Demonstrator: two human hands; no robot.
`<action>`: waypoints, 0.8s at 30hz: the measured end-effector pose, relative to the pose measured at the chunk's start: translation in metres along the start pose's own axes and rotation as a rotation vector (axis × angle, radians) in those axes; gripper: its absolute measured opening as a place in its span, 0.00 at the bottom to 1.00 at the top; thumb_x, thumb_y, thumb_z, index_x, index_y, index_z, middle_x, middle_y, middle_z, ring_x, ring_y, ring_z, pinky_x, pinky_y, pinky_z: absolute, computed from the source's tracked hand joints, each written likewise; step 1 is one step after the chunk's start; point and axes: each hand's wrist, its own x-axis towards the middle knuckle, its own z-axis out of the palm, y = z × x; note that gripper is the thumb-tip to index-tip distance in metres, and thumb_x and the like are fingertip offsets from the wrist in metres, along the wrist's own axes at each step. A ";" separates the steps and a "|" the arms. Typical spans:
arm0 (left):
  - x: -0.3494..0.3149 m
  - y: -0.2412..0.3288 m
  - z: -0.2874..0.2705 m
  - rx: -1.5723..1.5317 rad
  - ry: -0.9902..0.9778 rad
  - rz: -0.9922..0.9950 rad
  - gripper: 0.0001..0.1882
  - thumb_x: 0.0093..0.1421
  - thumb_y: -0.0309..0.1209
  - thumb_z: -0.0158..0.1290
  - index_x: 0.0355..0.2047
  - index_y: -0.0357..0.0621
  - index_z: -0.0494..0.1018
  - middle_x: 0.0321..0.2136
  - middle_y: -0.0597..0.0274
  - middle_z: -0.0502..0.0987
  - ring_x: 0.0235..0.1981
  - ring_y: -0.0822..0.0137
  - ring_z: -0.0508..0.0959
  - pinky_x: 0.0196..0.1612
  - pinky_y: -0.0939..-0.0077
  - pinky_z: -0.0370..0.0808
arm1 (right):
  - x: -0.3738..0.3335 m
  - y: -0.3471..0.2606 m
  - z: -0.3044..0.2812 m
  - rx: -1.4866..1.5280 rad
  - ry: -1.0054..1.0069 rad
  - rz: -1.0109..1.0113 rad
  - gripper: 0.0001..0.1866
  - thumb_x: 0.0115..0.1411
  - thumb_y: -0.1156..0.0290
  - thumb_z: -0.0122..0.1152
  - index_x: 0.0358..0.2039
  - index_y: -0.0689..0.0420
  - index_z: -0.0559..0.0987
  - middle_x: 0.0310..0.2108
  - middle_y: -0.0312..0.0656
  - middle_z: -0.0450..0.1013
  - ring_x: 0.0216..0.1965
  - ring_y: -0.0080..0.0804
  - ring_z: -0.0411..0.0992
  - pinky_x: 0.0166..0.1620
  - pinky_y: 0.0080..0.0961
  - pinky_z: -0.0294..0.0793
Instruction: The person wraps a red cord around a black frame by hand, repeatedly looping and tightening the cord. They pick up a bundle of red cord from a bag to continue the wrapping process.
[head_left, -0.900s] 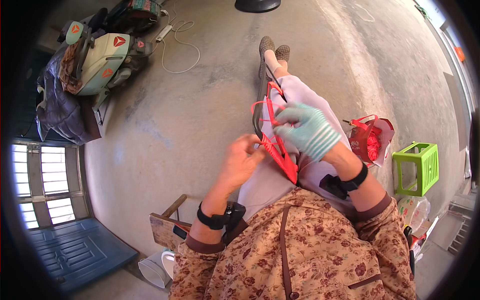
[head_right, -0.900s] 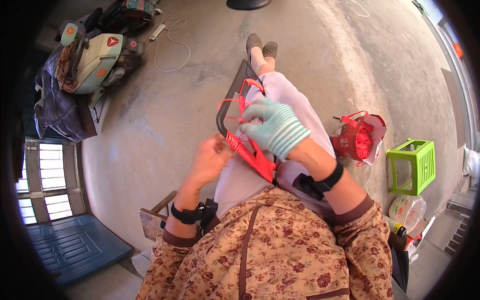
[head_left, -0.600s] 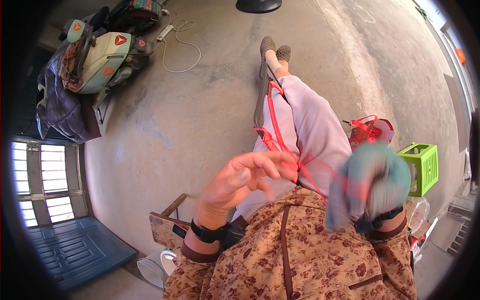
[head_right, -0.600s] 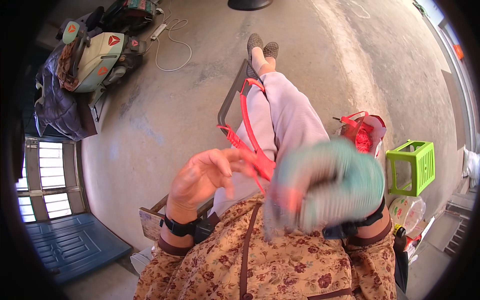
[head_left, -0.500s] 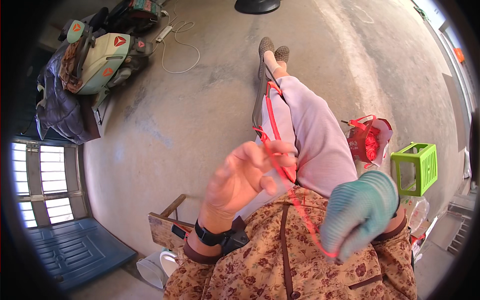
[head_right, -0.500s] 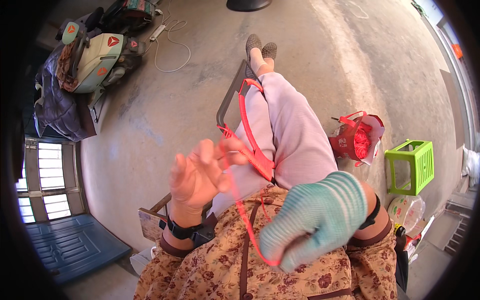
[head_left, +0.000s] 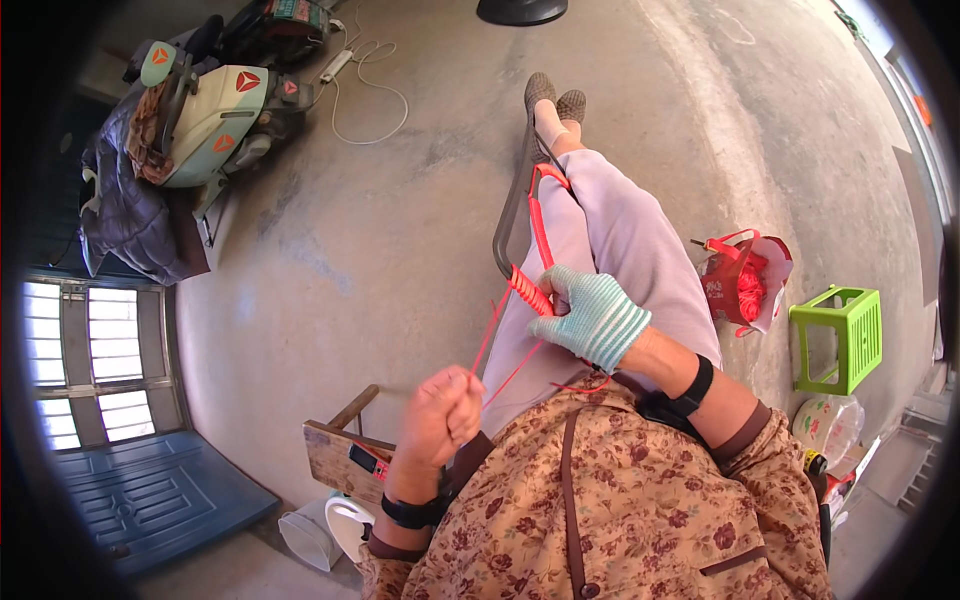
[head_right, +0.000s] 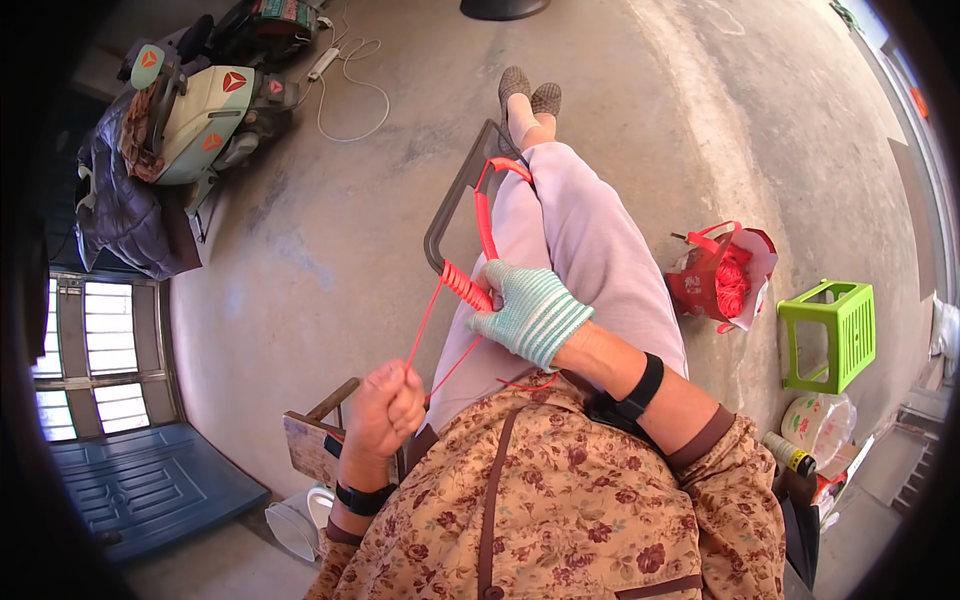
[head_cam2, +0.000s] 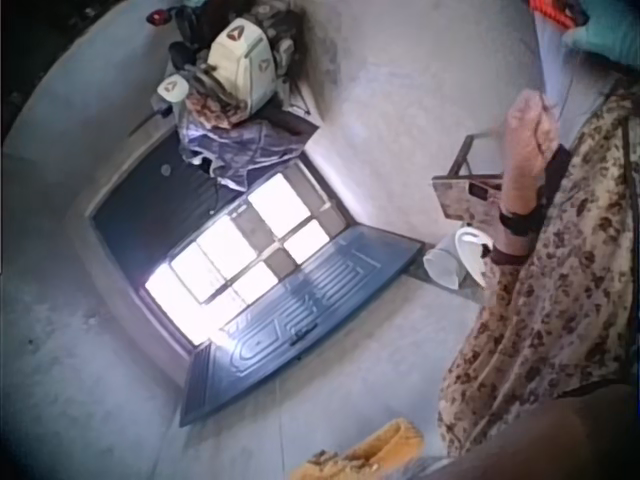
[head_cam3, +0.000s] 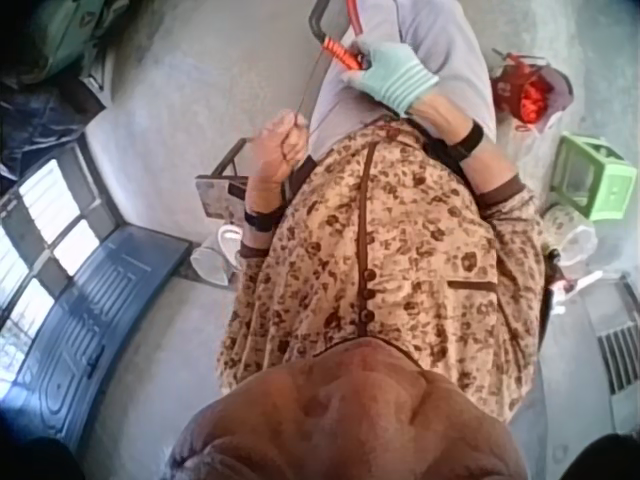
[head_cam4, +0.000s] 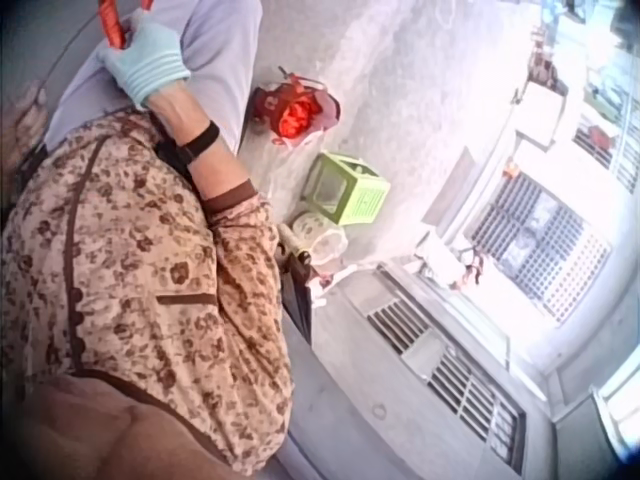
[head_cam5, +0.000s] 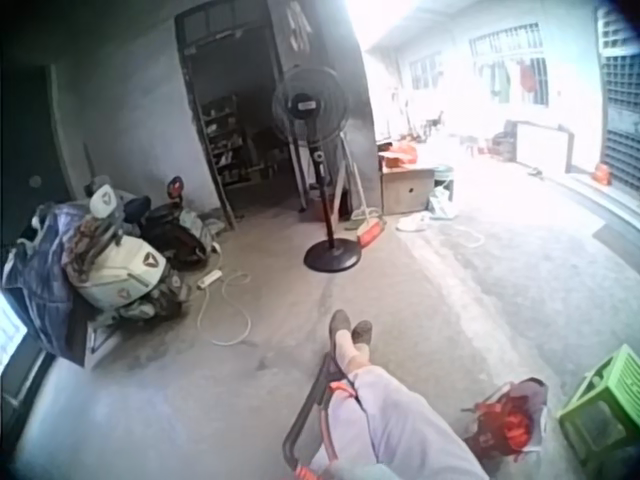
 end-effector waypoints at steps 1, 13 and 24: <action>-0.002 -0.002 0.000 0.045 -0.075 0.009 0.14 0.69 0.35 0.42 0.35 0.37 0.70 0.11 0.70 0.60 0.10 0.76 0.56 0.14 0.82 0.56 | 0.000 0.005 0.003 0.060 -0.018 -0.004 0.19 0.49 0.62 0.67 0.37 0.62 0.76 0.21 0.48 0.71 0.23 0.42 0.72 0.31 0.31 0.72; 0.048 0.055 0.073 0.144 -0.114 0.545 0.18 0.66 0.32 0.45 0.52 0.37 0.71 0.45 0.54 0.75 0.43 0.58 0.76 0.34 0.78 0.77 | 0.002 0.010 -0.043 0.284 0.193 0.061 0.09 0.58 0.66 0.61 0.32 0.60 0.80 0.22 0.39 0.74 0.23 0.23 0.70 0.29 0.24 0.70; 0.111 0.019 0.048 0.557 -0.089 0.331 0.12 0.65 0.32 0.50 0.47 0.41 0.74 0.29 0.69 0.77 0.24 0.81 0.70 0.25 0.87 0.67 | 0.023 -0.001 -0.021 -0.056 0.010 0.106 0.13 0.56 0.64 0.60 0.30 0.62 0.79 0.21 0.51 0.74 0.23 0.43 0.74 0.31 0.33 0.72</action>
